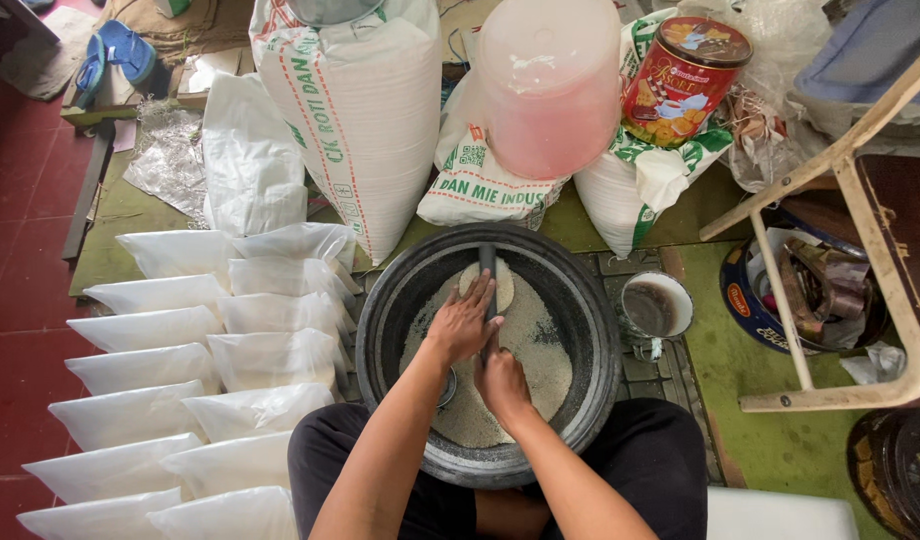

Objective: The person uses a small container to scoop rice from a large tub and transfers it into plastic bags, then places the filled bags into a row.

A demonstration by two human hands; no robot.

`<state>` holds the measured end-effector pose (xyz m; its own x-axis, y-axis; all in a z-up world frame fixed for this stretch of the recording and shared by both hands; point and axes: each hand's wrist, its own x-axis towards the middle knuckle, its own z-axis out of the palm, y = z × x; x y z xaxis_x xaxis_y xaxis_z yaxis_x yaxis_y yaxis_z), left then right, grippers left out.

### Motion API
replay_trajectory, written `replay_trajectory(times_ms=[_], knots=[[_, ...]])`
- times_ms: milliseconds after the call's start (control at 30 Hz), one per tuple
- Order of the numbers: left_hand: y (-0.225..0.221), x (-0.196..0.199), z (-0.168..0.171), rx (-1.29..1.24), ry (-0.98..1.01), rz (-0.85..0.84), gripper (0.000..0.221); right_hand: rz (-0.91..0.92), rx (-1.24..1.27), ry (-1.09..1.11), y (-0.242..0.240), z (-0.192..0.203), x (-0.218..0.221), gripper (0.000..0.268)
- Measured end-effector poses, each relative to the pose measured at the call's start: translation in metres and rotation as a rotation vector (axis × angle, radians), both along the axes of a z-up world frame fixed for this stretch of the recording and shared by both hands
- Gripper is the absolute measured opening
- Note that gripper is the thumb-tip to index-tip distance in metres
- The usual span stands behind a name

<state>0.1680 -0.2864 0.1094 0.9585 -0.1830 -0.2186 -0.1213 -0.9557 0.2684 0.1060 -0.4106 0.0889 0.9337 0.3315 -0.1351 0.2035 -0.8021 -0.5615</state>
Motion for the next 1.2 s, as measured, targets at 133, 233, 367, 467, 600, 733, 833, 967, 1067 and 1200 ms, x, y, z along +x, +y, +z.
replay_trajectory(times_ms=[133,233,367,467,600,733,833,967,1067,1200], knots=[[0.005,0.002,0.012,0.003,0.050,-0.029,0.077,-0.010,0.097,0.056,0.005,0.053,0.002,0.023],[0.010,0.005,0.016,-0.012,0.046,-0.064,0.074,0.007,0.112,0.068,0.002,0.073,0.004,0.028],[0.005,0.010,0.011,-0.004,0.064,-0.096,0.073,-0.023,0.225,0.124,0.006,0.051,0.000,0.027],[0.005,0.009,0.019,-0.004,0.057,-0.113,0.072,-0.057,0.334,0.150,0.012,0.015,0.002,0.028],[0.007,0.006,0.026,-0.044,0.049,-0.108,0.068,-0.082,0.351,0.201,0.008,0.029,0.000,0.059],[0.008,-0.013,0.043,-0.116,0.028,-0.092,0.060,-0.138,0.339,0.233,-0.007,0.060,-0.009,0.081],[0.010,-0.032,0.054,-0.202,0.011,-0.067,0.053,-0.198,0.411,0.303,-0.021,0.062,-0.015,0.072],[0.027,-0.062,0.048,-0.010,-0.379,-0.140,0.056,-0.008,0.364,0.062,-0.055,0.020,-0.014,0.060],[0.056,-0.075,0.036,0.152,-0.540,-0.219,0.049,0.250,0.289,-0.181,-0.070,0.029,-0.020,0.056],[0.107,-0.100,0.045,0.210,-0.600,-0.468,0.052,0.425,0.159,-0.105,-0.075,0.060,-0.041,0.060]])
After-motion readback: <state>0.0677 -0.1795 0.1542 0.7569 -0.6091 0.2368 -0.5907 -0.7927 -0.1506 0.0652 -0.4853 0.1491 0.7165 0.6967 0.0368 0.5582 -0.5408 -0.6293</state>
